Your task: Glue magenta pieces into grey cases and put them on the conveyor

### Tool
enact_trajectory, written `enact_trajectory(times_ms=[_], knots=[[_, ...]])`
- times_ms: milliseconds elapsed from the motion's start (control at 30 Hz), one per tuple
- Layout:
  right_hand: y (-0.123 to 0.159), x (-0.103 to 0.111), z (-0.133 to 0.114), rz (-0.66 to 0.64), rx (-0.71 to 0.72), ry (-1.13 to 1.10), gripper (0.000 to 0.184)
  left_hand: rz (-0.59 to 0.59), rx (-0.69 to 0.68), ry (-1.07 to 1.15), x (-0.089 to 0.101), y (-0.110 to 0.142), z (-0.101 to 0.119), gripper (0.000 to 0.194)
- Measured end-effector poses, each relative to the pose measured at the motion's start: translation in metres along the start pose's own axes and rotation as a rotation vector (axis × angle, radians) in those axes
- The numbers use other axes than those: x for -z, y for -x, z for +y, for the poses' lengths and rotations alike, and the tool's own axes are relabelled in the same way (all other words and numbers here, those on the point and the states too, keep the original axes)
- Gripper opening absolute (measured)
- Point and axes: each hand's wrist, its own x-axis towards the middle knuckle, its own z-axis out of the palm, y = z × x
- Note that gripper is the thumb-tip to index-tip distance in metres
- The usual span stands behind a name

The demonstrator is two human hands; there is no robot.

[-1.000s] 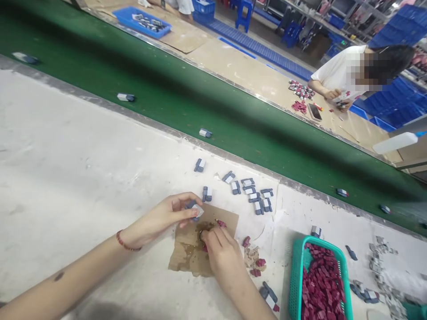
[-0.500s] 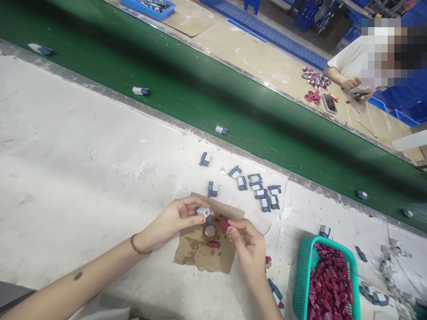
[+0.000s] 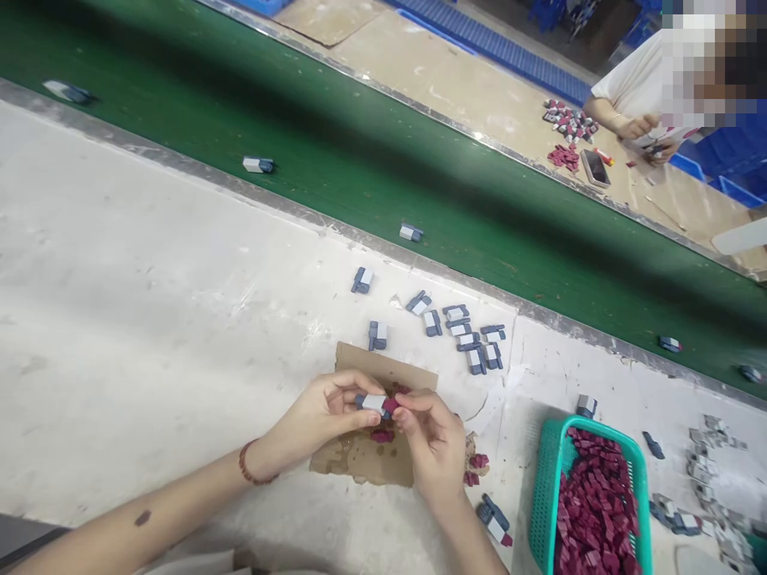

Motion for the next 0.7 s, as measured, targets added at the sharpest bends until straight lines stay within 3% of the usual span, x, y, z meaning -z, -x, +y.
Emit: enact_trajectory(times_ms=[267,433,500,567,667,700], knots=[[0.005,-0.004,-0.007,-0.003,0.223,0.163,0.014,0.106,-0.035,-0.066,-0.005,0.003,0.004,0.028],[0.013,0.010,-0.015,0.000,0.269,0.298,0.015,-0.039,0.024,-0.344,-0.010,-0.002,0.022,0.025],[0.020,0.030,-0.020,0.023,0.228,0.349,0.017,-0.081,-0.019,-0.523,-0.013,-0.012,0.039,0.029],[0.029,0.062,-0.023,0.132,0.158,0.447,0.018,-0.029,-0.133,-0.671,-0.015,-0.028,0.061,0.036],[0.048,0.121,-0.020,0.399,0.018,0.687,0.018,0.190,-0.308,-0.811,-0.013,-0.064,0.095,0.046],[0.055,0.140,-0.016,0.426,-0.060,0.761,0.017,0.274,-0.320,-0.876,-0.010,-0.078,0.105,0.046]])
